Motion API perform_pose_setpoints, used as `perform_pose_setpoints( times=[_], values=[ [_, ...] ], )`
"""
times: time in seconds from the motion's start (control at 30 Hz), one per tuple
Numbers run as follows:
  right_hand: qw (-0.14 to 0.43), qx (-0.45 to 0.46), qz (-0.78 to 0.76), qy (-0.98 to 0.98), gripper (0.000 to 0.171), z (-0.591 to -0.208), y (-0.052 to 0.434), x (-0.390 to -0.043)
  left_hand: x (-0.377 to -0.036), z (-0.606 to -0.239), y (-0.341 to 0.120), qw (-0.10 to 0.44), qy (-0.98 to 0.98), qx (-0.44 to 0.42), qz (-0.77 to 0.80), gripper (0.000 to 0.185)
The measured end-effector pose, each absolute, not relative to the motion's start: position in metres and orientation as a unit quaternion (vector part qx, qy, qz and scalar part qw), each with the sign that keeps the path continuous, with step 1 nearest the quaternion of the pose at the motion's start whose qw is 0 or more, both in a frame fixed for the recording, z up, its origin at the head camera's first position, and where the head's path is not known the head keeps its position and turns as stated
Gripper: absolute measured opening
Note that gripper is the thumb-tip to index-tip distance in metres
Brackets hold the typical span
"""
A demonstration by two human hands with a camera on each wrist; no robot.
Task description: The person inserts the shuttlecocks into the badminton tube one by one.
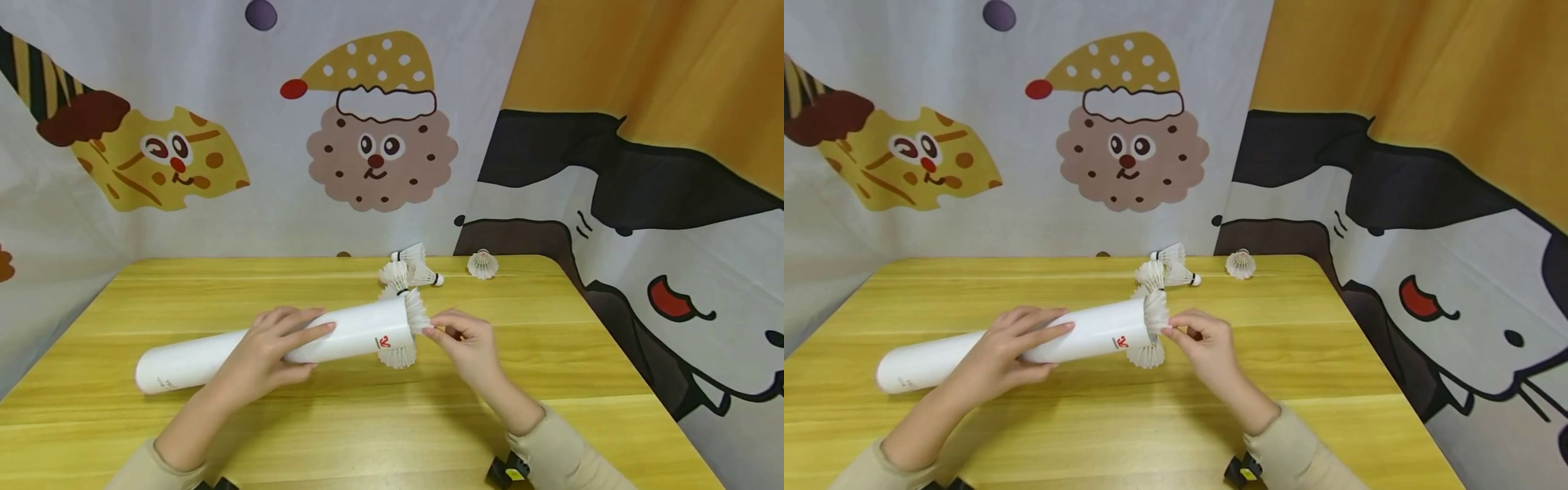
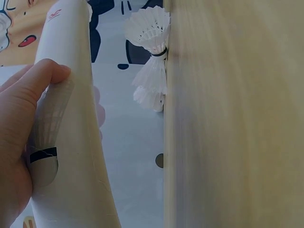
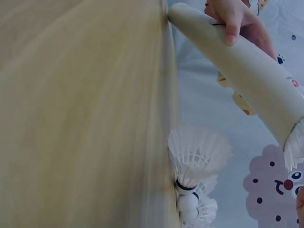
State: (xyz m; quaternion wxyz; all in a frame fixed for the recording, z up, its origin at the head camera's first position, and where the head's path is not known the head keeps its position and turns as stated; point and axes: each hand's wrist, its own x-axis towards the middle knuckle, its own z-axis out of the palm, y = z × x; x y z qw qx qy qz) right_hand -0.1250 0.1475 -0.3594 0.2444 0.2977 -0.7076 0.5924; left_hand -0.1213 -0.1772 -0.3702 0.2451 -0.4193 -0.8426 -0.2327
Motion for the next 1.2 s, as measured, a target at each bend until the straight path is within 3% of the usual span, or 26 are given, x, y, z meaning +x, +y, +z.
perform_pose_setpoints(
  times=[0.1,0.37,0.8,1.2],
  values=[
    [0.237,0.309,0.588,-0.709,0.006,-0.371,0.147,-0.13,-0.122,-0.371,-0.177,0.246,-0.842,-0.42,-0.234,0.068],
    [0.217,0.314,0.586,-0.715,0.014,-0.376,0.143,-0.133,-0.122,-0.371,-0.175,0.257,-0.838,-0.421,-0.234,0.051],
    [0.095,0.31,0.602,-0.73,0.014,-0.362,0.134,-0.142,-0.119,-0.368,-0.179,0.247,-0.842,-0.414,-0.241,0.066],
    [0.048,0.283,0.642,-0.711,0.009,-0.364,0.139,-0.147,-0.122,-0.37,-0.177,0.254,-0.841,-0.416,-0.235,0.066]
  ],
)
